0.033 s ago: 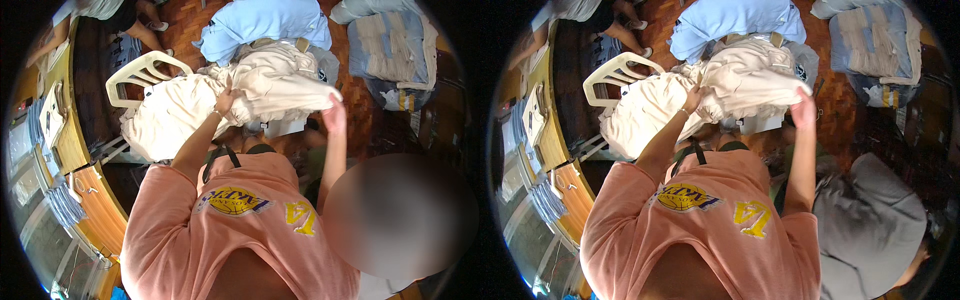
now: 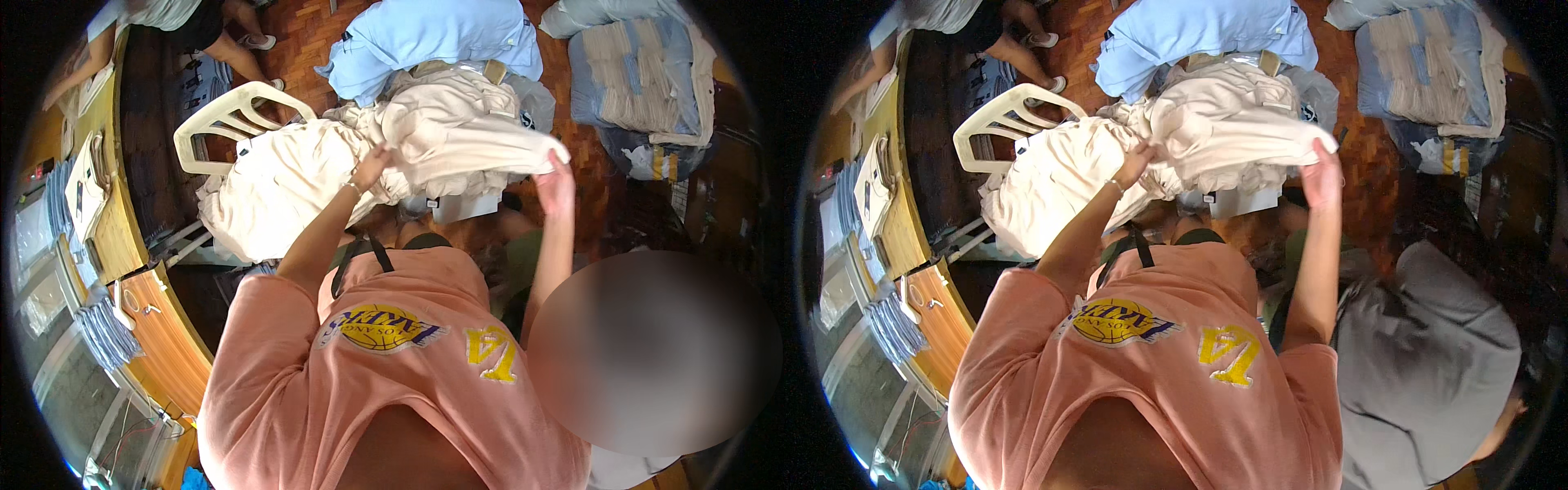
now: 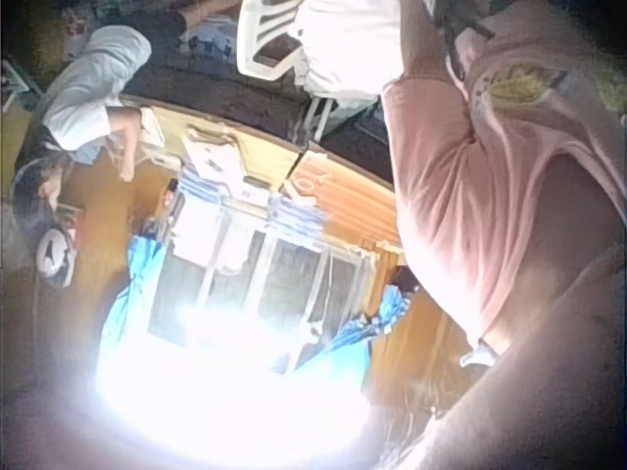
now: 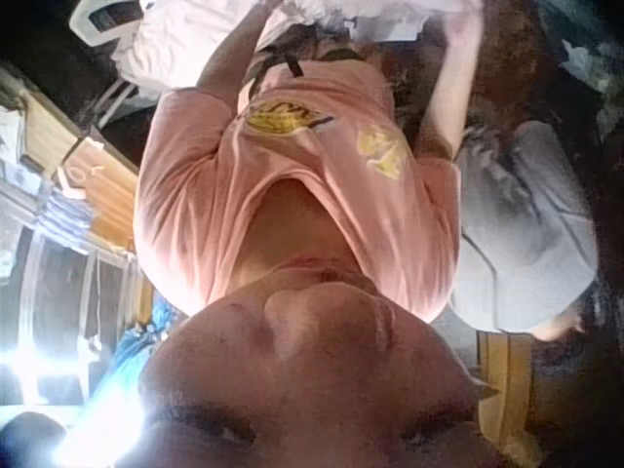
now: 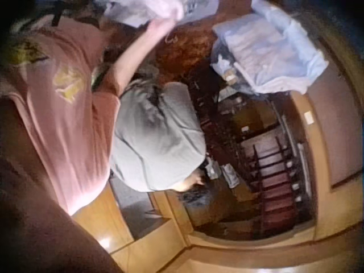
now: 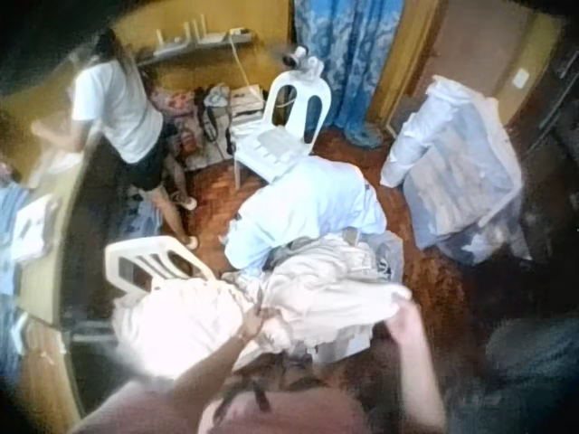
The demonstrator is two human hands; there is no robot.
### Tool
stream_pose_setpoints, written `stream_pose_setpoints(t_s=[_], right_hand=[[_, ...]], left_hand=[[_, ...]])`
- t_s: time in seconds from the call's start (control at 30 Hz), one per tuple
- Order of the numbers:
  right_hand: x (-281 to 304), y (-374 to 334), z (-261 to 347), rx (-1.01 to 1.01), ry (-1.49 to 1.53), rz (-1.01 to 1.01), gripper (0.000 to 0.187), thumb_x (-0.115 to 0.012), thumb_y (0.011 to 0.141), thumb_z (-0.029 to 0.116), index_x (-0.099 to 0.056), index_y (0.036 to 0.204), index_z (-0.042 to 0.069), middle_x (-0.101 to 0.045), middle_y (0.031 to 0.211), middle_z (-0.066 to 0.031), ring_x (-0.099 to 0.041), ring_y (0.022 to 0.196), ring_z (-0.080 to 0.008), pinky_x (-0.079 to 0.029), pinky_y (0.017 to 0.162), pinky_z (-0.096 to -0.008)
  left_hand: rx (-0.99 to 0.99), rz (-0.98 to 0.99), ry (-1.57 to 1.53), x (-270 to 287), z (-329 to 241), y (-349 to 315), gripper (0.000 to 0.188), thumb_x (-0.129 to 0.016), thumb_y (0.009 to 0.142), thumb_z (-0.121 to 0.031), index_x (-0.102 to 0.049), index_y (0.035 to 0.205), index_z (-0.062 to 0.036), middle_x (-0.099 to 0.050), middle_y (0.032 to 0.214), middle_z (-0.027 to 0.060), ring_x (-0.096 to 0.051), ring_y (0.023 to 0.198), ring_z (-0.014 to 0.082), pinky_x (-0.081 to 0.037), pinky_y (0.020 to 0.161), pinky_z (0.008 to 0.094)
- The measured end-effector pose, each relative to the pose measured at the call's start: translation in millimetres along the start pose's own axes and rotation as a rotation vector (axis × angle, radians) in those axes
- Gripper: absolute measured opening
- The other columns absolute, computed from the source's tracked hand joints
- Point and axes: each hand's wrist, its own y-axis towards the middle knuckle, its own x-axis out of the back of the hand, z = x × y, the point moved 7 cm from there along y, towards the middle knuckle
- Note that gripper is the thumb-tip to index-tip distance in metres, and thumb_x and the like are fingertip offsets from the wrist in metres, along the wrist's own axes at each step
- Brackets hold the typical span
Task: The person buttons several light-colored collared shirts and lays them flat on a table in a workspace.
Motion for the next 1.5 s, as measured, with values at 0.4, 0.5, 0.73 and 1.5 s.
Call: stream_pose_setpoints(t_s=[0.4, 0.5, 0.73, 1.5], right_hand=[[-48, -79, 69, 0.093, -0.22, -0.115, 0.048, -0.041, 0.088, 0.031, -0.033, 0.123, -0.002, -0.04, 0.124, -0.0116, -0.039, 0.114, -0.0223, -0.031, 0.095, -0.0356], [-53, -105, 106, 0.148, -0.256, -0.169, 0.048, -0.041, 0.088, 0.033, -0.035, 0.123, 0.0, -0.041, 0.124, -0.0112, -0.041, 0.112, -0.0236, -0.034, 0.093, -0.0372], [-33, -165, 243, 0.553, -0.202, -0.297, 0.045, -0.039, 0.089, 0.032, -0.037, 0.121, 0.001, -0.043, 0.123, -0.0099, -0.042, 0.111, -0.0233, -0.034, 0.093, -0.0379], [-243, -121, 193, 0.456, -0.419, 0.347, 0.045, -0.049, 0.085, 0.027, -0.04, 0.115, -0.005, -0.046, 0.116, -0.0148, -0.044, 0.108, -0.0218, -0.034, 0.091, -0.0352]], left_hand=[[0.134, -0.215, 0.164, -43, 16, 50, 0.054, -0.046, 0.08, -0.047, -0.056, 0.092, 0.0045, -0.059, 0.091, 0.0199, -0.056, 0.084, 0.0323, -0.042, 0.076, 0.0361], [0.248, 0.07, -0.164, -61, 13, 68, 0.052, -0.051, 0.078, -0.046, -0.057, 0.095, 0.0027, -0.06, 0.09, 0.0134, -0.056, 0.082, 0.0223, -0.043, 0.074, 0.0312], [-0.288, 0.081, -0.436, 26, -174, 13, 0.04, -0.047, 0.085, -0.035, -0.052, 0.104, -0.0002, -0.058, 0.095, 0.0058, -0.052, 0.083, 0.0118, -0.041, 0.077, 0.0257], [-0.928, 0.004, -1.067, 291, -261, -339, 0.048, -0.053, 0.08, -0.029, -0.042, 0.116, 0.002, -0.052, 0.111, 0.0149, -0.045, 0.108, 0.0245, -0.029, 0.097, 0.0372]])
